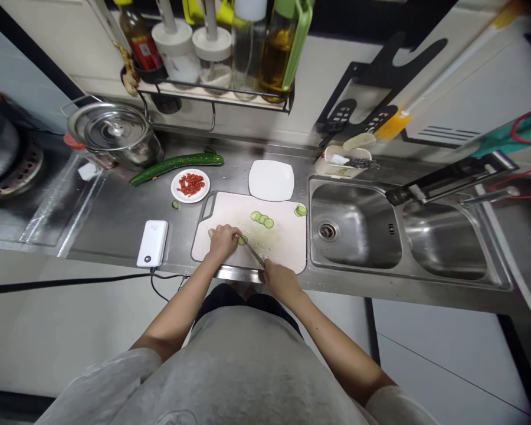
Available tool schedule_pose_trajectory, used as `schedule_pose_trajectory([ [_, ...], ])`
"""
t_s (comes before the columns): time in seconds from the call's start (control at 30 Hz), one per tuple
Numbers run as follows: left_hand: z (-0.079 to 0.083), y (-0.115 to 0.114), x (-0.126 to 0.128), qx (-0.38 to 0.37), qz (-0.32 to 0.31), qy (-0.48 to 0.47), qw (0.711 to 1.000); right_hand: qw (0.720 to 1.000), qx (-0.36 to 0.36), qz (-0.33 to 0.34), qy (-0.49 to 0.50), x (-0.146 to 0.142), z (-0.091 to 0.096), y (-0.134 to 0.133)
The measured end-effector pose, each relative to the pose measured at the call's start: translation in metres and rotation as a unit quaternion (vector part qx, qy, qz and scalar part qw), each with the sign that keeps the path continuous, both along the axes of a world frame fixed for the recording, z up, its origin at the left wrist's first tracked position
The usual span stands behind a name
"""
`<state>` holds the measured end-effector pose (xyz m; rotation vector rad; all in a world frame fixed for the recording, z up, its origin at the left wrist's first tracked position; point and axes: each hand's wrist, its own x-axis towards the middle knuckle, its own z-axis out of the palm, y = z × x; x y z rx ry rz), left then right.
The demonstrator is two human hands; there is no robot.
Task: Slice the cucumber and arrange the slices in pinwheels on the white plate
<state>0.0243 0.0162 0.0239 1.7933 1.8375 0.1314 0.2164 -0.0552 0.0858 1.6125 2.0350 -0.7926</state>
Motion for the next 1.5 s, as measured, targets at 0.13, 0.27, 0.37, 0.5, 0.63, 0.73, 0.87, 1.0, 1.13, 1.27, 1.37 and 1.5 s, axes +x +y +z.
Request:
schedule_pose_trajectory([
  [0.13, 0.002, 0.000, 0.000, -0.005, 0.000, 0.000, 1.000, 1.000, -0.007, -0.002, -0.002, -0.002, 0.000, 0.001],
  [0.27, 0.004, 0.000, 0.001, -0.006, 0.001, 0.000, 1.000, 1.000, -0.030, -0.003, -0.006, -0.002, -0.003, 0.002],
  [0.37, 0.004, 0.000, 0.001, -0.006, 0.001, 0.003, 1.000, 0.999, -0.032, -0.005, -0.004, -0.003, -0.005, 0.002],
  [0.5, 0.004, -0.001, 0.003, -0.006, -0.002, 0.004, 1.000, 0.999, -0.035, -0.005, -0.005, -0.004, -0.002, 0.004],
  [0.63, 0.003, -0.001, 0.007, -0.008, -0.015, 0.014, 1.000, 0.999, -0.036, -0.009, -0.001, -0.003, -0.003, 0.003],
  [0.73, 0.001, -0.001, 0.009, -0.008, -0.020, 0.022, 1.000, 0.999, -0.030, -0.012, 0.000, 0.001, -0.005, -0.002],
  [0.87, 0.002, 0.000, 0.011, -0.006, -0.018, 0.026, 0.999, 0.999, -0.044, -0.018, -0.015, 0.007, -0.001, -0.010],
  [1.0, 0.005, -0.001, 0.015, -0.006, -0.014, 0.024, 1.000, 0.997, -0.070, -0.010, -0.027, 0.015, 0.004, -0.018],
  [1.13, 0.009, -0.008, 0.023, 0.002, -0.007, 0.009, 1.000, 0.999, -0.051, -0.003, -0.017, 0.024, 0.000, -0.025],
  [1.27, 0.016, -0.020, 0.022, 0.000, 0.021, -0.028, 0.999, 0.999, -0.035, -0.002, -0.005, 0.029, -0.003, -0.028],
  [1.37, 0.021, -0.029, 0.010, -0.006, 0.061, -0.061, 0.996, 0.999, -0.040, 0.001, -0.005, 0.029, -0.001, -0.026],
  [1.5, 0.024, -0.035, -0.016, -0.004, 0.125, -0.074, 0.989, 0.999, -0.051, -0.003, -0.009, 0.029, 0.003, -0.023],
])
